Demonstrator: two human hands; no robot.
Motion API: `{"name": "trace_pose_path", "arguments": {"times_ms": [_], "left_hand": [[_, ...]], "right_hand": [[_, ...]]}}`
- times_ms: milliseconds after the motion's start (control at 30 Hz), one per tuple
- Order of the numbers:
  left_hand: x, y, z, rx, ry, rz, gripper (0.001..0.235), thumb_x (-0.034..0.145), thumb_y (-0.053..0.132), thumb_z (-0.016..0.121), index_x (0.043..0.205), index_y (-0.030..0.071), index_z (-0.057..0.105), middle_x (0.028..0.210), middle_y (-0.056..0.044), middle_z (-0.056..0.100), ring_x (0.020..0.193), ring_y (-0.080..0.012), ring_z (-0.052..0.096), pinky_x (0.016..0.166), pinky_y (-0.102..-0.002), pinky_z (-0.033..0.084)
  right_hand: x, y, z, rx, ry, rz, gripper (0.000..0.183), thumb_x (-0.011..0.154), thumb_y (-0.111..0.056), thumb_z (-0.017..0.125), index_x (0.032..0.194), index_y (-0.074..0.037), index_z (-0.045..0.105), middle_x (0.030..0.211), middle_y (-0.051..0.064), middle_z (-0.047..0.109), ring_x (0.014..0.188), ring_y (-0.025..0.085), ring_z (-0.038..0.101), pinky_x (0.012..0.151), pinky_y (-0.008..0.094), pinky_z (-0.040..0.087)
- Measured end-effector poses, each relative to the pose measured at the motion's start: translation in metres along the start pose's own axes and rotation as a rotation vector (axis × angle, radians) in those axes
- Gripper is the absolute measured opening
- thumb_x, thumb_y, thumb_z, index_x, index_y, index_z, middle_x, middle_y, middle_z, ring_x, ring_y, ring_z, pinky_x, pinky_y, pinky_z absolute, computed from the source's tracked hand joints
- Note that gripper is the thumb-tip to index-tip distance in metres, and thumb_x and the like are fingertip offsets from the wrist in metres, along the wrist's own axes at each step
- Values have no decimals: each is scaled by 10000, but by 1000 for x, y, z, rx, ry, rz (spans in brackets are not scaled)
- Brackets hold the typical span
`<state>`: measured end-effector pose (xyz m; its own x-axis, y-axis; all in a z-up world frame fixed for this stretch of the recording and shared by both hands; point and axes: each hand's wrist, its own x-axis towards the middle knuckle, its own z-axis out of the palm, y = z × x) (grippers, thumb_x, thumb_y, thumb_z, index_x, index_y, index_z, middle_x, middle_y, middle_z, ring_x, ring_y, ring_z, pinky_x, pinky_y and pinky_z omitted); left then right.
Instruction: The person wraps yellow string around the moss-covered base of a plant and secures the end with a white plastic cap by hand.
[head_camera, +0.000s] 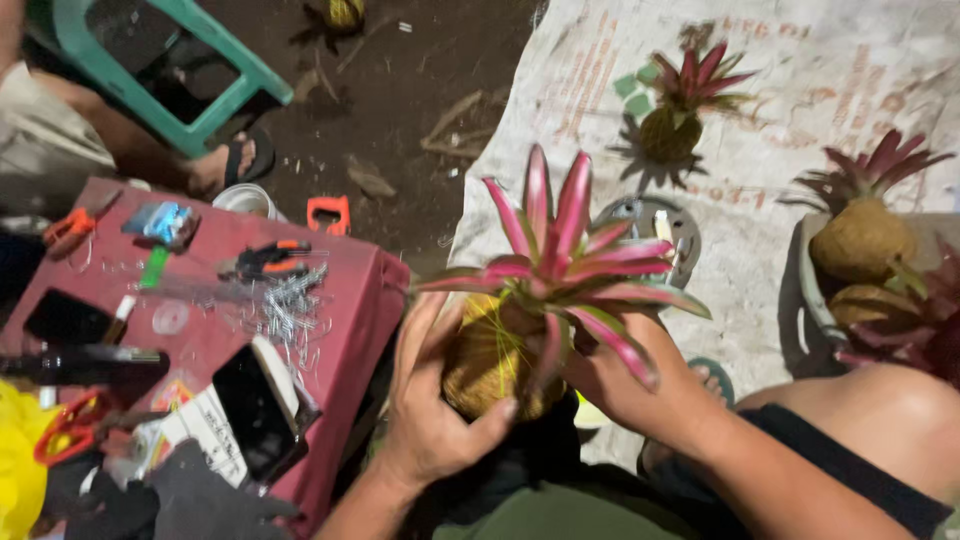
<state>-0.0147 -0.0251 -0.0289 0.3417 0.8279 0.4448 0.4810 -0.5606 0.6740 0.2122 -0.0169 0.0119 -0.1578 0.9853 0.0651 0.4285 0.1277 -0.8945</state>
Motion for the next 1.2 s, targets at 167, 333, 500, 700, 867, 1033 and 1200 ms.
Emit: {"name": "trace_pose_path", "arguments": {"times_ms": [167, 333, 500, 700, 867, 1033, 1200], "left_hand": [[44, 30, -10, 168, -214, 77, 496, 724, 353, 836, 1119, 102, 670, 1184, -168, 619, 1133, -409, 568, 941, -526, 466], [51, 18, -13, 156, -394, 44, 502, 663, 383, 822, 1064, 116, 681, 1105, -173, 632, 1017, -405, 601, 832, -548, 463], [45, 9, -17, 99, -299, 81, 468, 718, 386, 792, 1083, 123, 666, 1119, -179, 639, 1017, -417, 619, 816, -530, 474], [24, -20, -8, -315, -391, -436, 313, 820, 330, 784, 1036, 138, 664, 993, -80, 673, 909, -301, 671, 791, -446, 544], [2, -42, 3, -878, -176, -651, 324, 830, 334, 776, 1051, 124, 666, 998, -80, 676, 918, -290, 667, 798, -442, 544], [-9, -48, -5, -833, -155, -622, 337, 841, 338, 767, 1067, 109, 667, 1003, -80, 678, 926, -279, 663, 804, -438, 544], [-3, -51, -5, -617, -163, -491, 350, 851, 342, 759, 1082, 95, 669, 1007, -80, 680, 934, -268, 659, 811, -433, 545]], "right_hand": [[4, -1, 6, -34, -188, 206, 293, 873, -206, 751, 1146, -100, 737, 985, 116, 783, 820, 231, 746, 727, 355, 568], [9, 28, -12, -38, -205, -286, 306, 843, -112, 746, 1145, -69, 732, 1056, 121, 763, 954, 266, 742, 812, 361, 577], [5, 48, 1, -22, -134, -362, 275, 875, -74, 733, 1149, -86, 721, 1104, 107, 750, 1006, 265, 743, 858, 355, 581], [10, 40, 16, 46, -188, -143, 341, 806, -64, 704, 1143, -104, 739, 1102, 94, 751, 979, 254, 757, 837, 344, 582], [16, 23, 18, 91, -241, -108, 325, 851, -119, 676, 1172, -136, 720, 1097, 71, 769, 990, 230, 744, 865, 327, 581], [22, 18, 10, -106, -149, -509, 388, 819, -80, 712, 1206, -107, 723, 1120, 148, 730, 984, 336, 707, 879, 377, 538], [22, 20, -6, -89, -291, 184, 197, 853, -262, 742, 986, -130, 803, 629, 63, 725, 517, 149, 600, 527, 336, 527]]}}
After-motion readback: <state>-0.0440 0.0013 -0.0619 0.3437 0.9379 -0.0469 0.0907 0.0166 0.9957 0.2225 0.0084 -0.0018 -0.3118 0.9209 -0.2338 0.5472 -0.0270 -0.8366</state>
